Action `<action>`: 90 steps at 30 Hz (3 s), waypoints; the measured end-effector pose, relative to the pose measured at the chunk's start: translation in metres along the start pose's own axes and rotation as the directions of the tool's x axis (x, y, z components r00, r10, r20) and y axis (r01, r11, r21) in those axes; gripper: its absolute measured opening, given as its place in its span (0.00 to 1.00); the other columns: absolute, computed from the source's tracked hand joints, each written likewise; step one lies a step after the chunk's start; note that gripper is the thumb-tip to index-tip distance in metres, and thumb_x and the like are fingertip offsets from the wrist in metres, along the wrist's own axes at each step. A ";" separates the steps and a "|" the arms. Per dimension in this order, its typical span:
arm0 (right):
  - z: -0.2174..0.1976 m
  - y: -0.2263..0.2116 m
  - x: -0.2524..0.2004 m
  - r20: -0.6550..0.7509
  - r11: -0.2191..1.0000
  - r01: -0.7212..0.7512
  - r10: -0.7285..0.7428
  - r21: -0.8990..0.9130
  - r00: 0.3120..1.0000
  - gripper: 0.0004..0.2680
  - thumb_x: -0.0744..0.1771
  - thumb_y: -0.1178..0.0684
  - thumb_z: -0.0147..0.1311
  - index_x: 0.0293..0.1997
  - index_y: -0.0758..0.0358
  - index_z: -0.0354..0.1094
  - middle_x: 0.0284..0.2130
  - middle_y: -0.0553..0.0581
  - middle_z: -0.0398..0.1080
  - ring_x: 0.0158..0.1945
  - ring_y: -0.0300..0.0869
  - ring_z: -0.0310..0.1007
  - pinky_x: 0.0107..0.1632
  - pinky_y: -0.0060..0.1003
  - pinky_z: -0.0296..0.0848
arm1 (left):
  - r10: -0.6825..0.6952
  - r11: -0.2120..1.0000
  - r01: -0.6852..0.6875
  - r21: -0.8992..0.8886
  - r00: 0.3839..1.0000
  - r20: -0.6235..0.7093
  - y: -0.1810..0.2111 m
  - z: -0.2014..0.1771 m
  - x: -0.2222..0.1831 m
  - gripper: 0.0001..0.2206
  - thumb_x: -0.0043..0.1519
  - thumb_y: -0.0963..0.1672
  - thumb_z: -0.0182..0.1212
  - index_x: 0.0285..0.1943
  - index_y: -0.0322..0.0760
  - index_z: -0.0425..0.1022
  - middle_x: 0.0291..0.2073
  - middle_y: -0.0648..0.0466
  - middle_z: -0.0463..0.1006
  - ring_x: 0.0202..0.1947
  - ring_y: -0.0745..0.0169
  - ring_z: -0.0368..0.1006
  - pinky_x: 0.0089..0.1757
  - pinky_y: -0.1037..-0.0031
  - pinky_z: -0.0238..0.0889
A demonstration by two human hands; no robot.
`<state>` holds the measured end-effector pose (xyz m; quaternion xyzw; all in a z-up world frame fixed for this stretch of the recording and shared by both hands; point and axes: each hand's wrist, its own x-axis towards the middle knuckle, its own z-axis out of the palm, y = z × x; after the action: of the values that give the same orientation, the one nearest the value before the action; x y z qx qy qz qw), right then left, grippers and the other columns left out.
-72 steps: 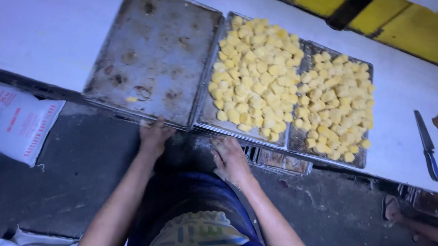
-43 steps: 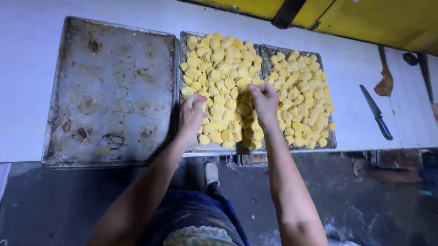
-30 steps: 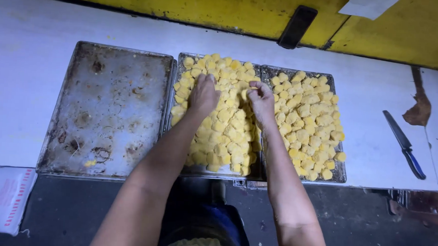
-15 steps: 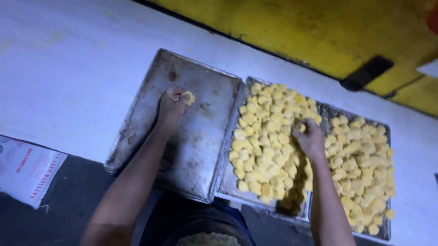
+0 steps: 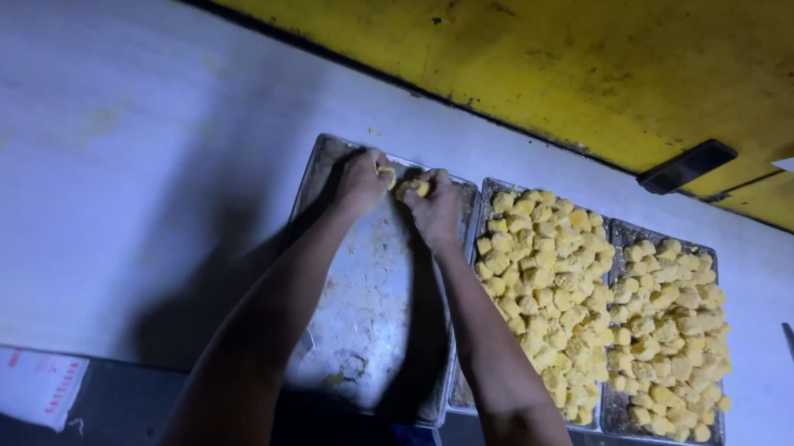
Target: Arranging small pre-cut dough pieces into organized rows on baking trays for production.
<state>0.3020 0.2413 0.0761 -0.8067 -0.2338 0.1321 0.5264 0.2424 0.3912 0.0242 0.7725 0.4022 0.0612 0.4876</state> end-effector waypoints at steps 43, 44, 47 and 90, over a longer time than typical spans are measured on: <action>-0.077 0.086 0.009 -0.037 0.979 -0.179 0.176 -0.098 0.984 0.19 0.61 0.59 0.63 0.58 0.60 0.67 0.49 0.62 0.66 0.59 0.55 0.66 0.65 0.48 0.63 | 0.575 0.555 -0.490 0.672 0.810 0.116 0.018 0.018 -0.041 0.17 0.60 0.48 0.70 0.56 0.41 0.79 0.51 0.52 0.79 0.64 0.48 0.60 0.67 0.40 0.30; -0.084 0.109 0.009 0.037 0.909 0.026 -0.012 -0.415 0.999 0.21 0.61 0.55 0.67 0.61 0.59 0.67 0.49 0.63 0.71 0.59 0.55 0.66 0.67 0.49 0.59 | 0.572 0.583 -0.490 0.648 0.814 0.101 0.017 0.019 -0.043 0.18 0.59 0.48 0.70 0.57 0.40 0.79 0.52 0.51 0.78 0.64 0.46 0.58 0.67 0.39 0.30; -0.076 0.112 0.019 0.138 0.714 0.253 -0.216 -0.653 0.967 0.22 0.62 0.50 0.69 0.61 0.57 0.69 0.48 0.63 0.74 0.57 0.57 0.69 0.64 0.48 0.62 | 0.604 0.599 -0.539 0.592 0.790 0.108 0.046 0.020 -0.054 0.26 0.57 0.47 0.71 0.65 0.40 0.73 0.57 0.49 0.75 0.65 0.42 0.58 0.68 0.36 0.30; -0.293 0.144 0.041 0.053 0.745 -0.142 0.231 -0.652 0.972 0.15 0.65 0.41 0.61 0.53 0.55 0.72 0.59 0.60 0.59 0.55 0.62 0.73 0.56 0.60 0.75 | 0.444 0.868 -0.453 0.202 0.891 0.091 0.136 0.241 -0.165 0.17 0.58 0.49 0.70 0.51 0.48 0.70 0.44 0.54 0.74 0.52 0.51 0.75 0.53 0.60 0.69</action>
<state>0.5058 -0.0167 0.0667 -0.9470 -0.2167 0.1480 0.1854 0.3260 0.0815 0.0580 0.8945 0.2060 0.1124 0.3806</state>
